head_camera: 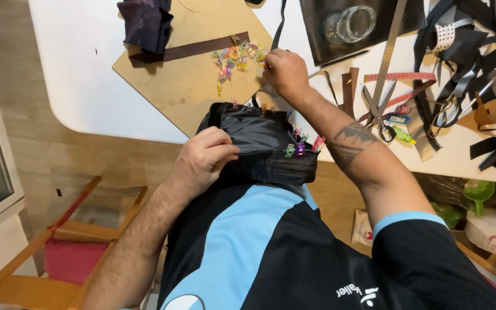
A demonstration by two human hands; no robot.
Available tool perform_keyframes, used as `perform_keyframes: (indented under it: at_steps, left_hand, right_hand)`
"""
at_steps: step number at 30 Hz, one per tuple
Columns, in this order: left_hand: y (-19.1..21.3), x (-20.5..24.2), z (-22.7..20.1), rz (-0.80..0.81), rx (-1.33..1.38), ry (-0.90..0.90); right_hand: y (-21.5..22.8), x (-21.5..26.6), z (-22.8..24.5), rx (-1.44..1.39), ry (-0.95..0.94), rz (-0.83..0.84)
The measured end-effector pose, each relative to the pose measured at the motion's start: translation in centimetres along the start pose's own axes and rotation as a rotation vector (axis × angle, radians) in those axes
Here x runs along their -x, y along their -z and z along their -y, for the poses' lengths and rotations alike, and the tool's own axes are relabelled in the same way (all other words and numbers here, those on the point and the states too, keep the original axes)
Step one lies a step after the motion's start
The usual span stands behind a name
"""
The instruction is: Preparing a leather pouch for sewing by aligning edges and securing them with plastic clips.
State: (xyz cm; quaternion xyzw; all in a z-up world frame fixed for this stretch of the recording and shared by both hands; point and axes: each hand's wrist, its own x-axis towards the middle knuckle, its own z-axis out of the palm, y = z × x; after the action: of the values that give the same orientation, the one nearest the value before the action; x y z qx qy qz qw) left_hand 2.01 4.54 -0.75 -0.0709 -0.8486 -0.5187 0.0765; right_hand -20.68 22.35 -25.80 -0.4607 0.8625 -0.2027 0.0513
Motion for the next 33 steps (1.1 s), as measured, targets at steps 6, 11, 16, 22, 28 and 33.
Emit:
perform_keyframes:
  at_steps: [6, 11, 16, 22, 28, 33]
  left_hand:
    - [0.0, -0.1, 1.1, 0.004, 0.028, -0.004]
    - [-0.8, -0.1, 2.1, -0.030, -0.007, 0.029]
    - [-0.9, -0.7, 1.7, -0.009, -0.026, -0.003]
    - [-1.4, -0.8, 1.7, 0.003, -0.057, -0.022]
    - [-1.5, -0.6, 1.2, 0.016, -0.053, -0.006]
    - [-1.4, -0.2, 1.1, 0.034, -0.019, -0.034]
  right_hand:
    - [14.5, -0.3, 5.9, -0.473, -0.139, 0.054]
    - [24.5, -0.5, 12.1, -0.710, -0.065, 0.255]
    - [26.5, -0.2, 14.5, -0.693, -0.004, 0.468]
    - [24.7, 0.5, 15.2, -0.491, -0.056, 0.612]
    - [23.2, -2.1, 11.4, -0.555, -0.127, 0.712]
    - [7.9, -1.3, 0.1, -0.173, -0.095, 0.325]
